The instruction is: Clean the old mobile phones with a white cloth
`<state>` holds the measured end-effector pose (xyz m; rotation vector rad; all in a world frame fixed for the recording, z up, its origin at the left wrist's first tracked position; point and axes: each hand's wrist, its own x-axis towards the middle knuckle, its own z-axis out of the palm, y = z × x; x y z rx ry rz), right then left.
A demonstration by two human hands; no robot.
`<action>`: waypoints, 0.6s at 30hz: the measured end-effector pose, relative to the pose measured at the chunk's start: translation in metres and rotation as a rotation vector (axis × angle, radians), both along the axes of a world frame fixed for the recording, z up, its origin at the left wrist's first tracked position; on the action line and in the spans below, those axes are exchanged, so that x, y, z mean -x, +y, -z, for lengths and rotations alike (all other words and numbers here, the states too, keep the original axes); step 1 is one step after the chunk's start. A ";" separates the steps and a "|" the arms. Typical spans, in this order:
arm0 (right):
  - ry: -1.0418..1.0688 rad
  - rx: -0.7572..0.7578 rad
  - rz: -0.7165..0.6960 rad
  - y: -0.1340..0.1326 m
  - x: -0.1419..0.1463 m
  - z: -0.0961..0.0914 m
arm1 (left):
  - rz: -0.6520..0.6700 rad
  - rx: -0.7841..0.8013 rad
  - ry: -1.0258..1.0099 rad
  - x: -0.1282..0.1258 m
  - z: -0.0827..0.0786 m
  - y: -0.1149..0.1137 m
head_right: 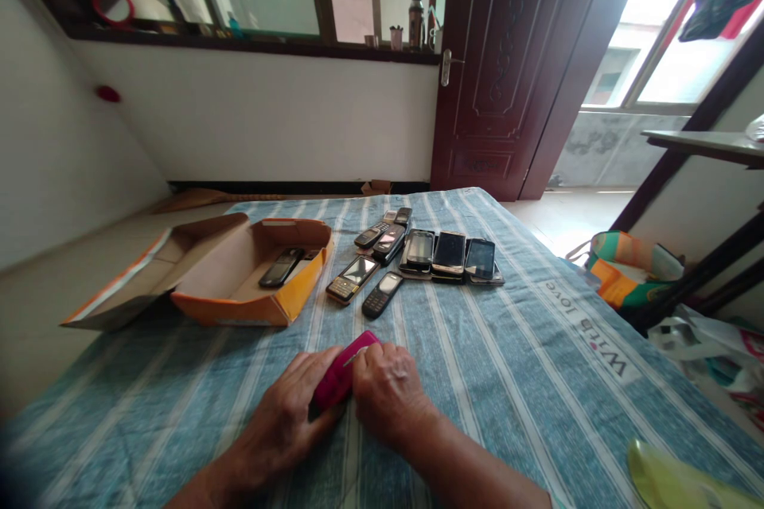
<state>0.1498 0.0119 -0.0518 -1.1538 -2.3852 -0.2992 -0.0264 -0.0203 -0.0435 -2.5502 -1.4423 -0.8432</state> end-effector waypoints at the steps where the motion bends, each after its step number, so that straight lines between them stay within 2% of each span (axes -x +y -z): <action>1: -0.009 0.010 0.013 0.001 -0.001 -0.001 | -0.002 -0.001 0.000 0.000 0.000 0.000; 10: -0.042 0.165 0.101 0.014 -0.010 -0.004 | -0.021 0.072 -0.022 -0.003 -0.002 -0.003; 18: -0.030 0.188 0.138 0.014 -0.011 -0.003 | -0.040 0.119 -0.050 -0.004 -0.002 -0.006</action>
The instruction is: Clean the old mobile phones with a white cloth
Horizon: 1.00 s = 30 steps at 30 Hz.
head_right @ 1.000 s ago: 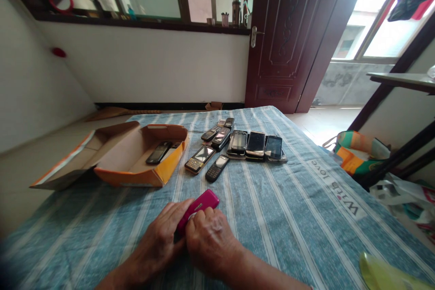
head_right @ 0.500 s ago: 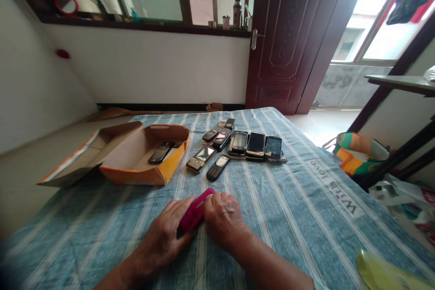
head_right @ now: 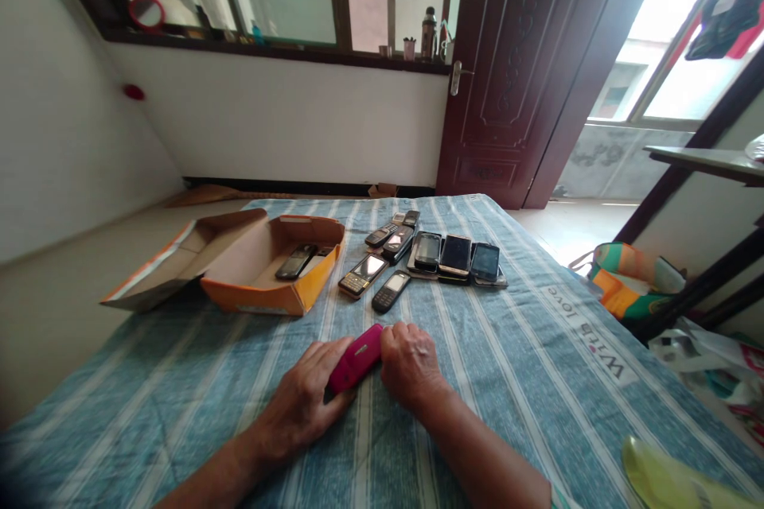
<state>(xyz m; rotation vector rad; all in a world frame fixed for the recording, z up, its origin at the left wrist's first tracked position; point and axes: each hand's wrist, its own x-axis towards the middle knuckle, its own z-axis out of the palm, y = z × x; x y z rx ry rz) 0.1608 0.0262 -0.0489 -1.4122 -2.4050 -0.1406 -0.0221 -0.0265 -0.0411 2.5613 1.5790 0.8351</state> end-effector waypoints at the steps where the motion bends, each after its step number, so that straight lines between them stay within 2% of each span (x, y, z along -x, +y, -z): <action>1: -0.006 -0.001 -0.001 -0.001 0.000 -0.001 | 0.000 0.001 -0.002 0.000 0.000 0.000; 8: -0.008 -0.032 -0.054 -0.010 0.003 -0.002 | -0.002 0.006 -0.009 0.000 0.003 0.000; 13: -0.016 -0.020 -0.125 -0.024 0.016 -0.001 | 0.021 0.025 -0.032 -0.001 0.004 0.000; 18: -0.062 0.065 -0.174 -0.038 0.032 -0.010 | 0.038 0.048 -0.082 0.002 0.005 0.001; 24: -0.074 0.224 -0.204 -0.040 0.039 -0.026 | 0.107 0.088 -0.174 0.009 0.004 -0.001; 30: -0.052 0.219 -0.251 -0.049 0.044 -0.021 | 0.097 0.141 -0.189 0.017 0.003 -0.003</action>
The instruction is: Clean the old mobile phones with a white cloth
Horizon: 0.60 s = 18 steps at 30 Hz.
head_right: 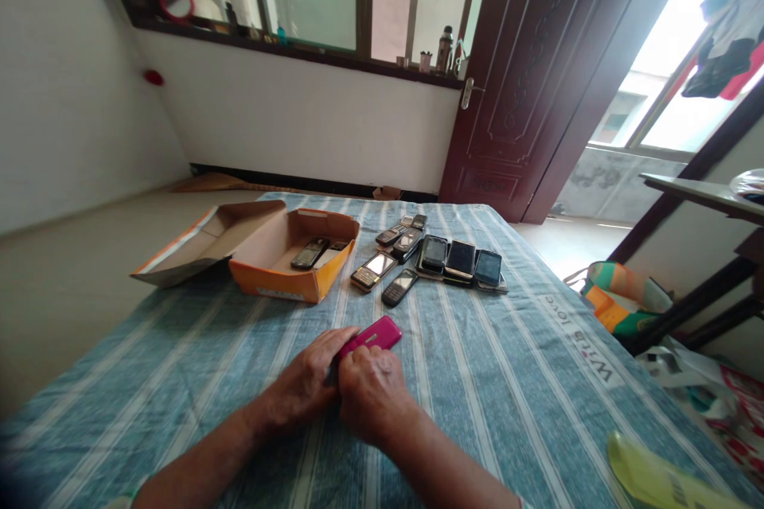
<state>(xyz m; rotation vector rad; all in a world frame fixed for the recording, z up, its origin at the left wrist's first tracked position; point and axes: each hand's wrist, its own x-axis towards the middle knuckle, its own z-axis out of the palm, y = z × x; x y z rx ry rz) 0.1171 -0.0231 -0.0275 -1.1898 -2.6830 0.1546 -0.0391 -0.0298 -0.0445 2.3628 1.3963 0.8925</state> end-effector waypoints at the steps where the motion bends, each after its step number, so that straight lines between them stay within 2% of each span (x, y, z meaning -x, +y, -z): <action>1: 0.011 -0.007 -0.012 -0.002 0.001 0.002 | 0.006 0.004 -0.003 0.001 0.000 0.000; 10: 0.063 -0.063 -0.105 -0.003 -0.004 0.012 | 0.037 -0.016 0.010 0.001 -0.001 0.001; 18: 0.023 -0.123 -0.081 -0.006 -0.002 0.010 | 0.038 -0.026 0.014 0.000 0.000 0.000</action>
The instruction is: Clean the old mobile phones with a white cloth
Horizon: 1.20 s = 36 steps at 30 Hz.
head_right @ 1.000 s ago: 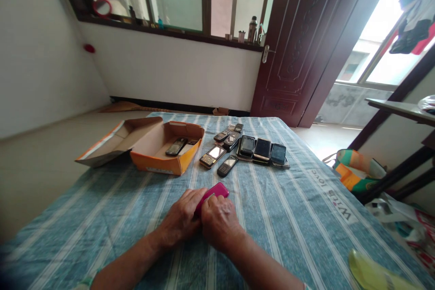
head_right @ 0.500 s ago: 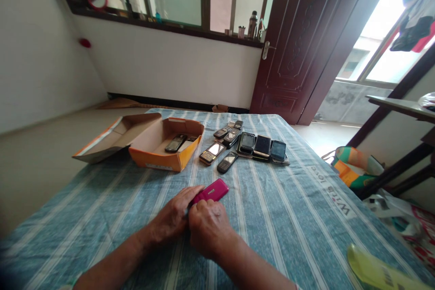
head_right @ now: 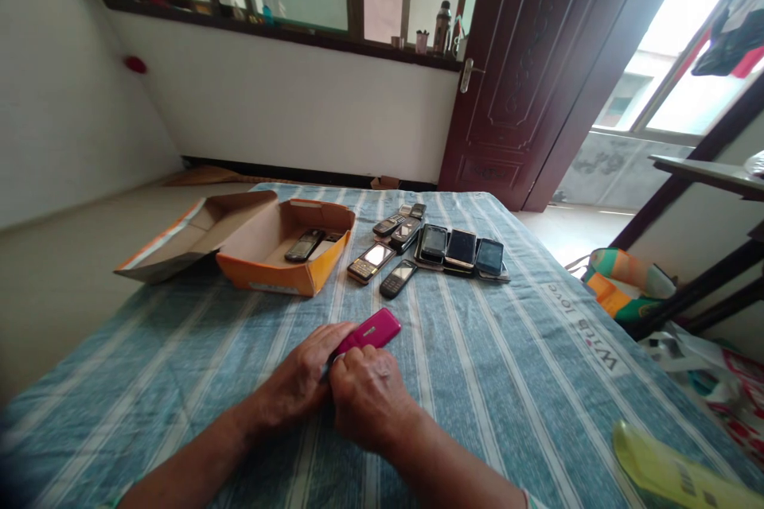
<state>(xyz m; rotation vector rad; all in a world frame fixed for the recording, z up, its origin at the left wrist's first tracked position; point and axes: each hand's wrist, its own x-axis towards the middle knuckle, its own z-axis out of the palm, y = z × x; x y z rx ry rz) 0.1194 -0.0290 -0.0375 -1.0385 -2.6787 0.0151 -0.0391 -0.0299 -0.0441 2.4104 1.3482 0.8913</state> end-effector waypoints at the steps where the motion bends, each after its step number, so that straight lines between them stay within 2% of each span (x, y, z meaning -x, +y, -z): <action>1: 0.002 -0.003 0.007 0.001 0.000 0.000 | 0.000 0.000 0.006 0.000 0.000 -0.001; 5: 0.003 0.002 0.075 0.006 -0.004 0.000 | -0.014 0.009 0.029 0.000 0.000 -0.002; 11: -0.018 0.007 0.256 0.025 -0.016 -0.007 | 0.005 0.018 0.039 -0.003 -0.002 0.000; 15: -0.028 -0.041 0.374 0.034 -0.023 -0.005 | 0.005 0.020 0.030 -0.005 -0.005 -0.001; 17: 0.013 -0.100 0.349 0.034 -0.023 -0.002 | 0.000 0.031 0.023 -0.005 -0.007 -0.001; 22: 0.170 -0.321 0.085 0.020 -0.012 0.006 | -0.011 0.062 0.023 -0.003 -0.007 -0.001; 24: 0.186 -0.366 0.033 0.015 -0.008 0.008 | -0.017 0.061 0.023 -0.003 -0.005 -0.001; 30: 0.157 -0.387 0.047 0.017 -0.006 0.010 | -0.012 0.052 0.020 -0.001 0.000 0.002; 36: 0.077 -0.352 0.155 0.031 -0.015 0.007 | -0.011 0.004 0.006 -0.002 -0.001 0.002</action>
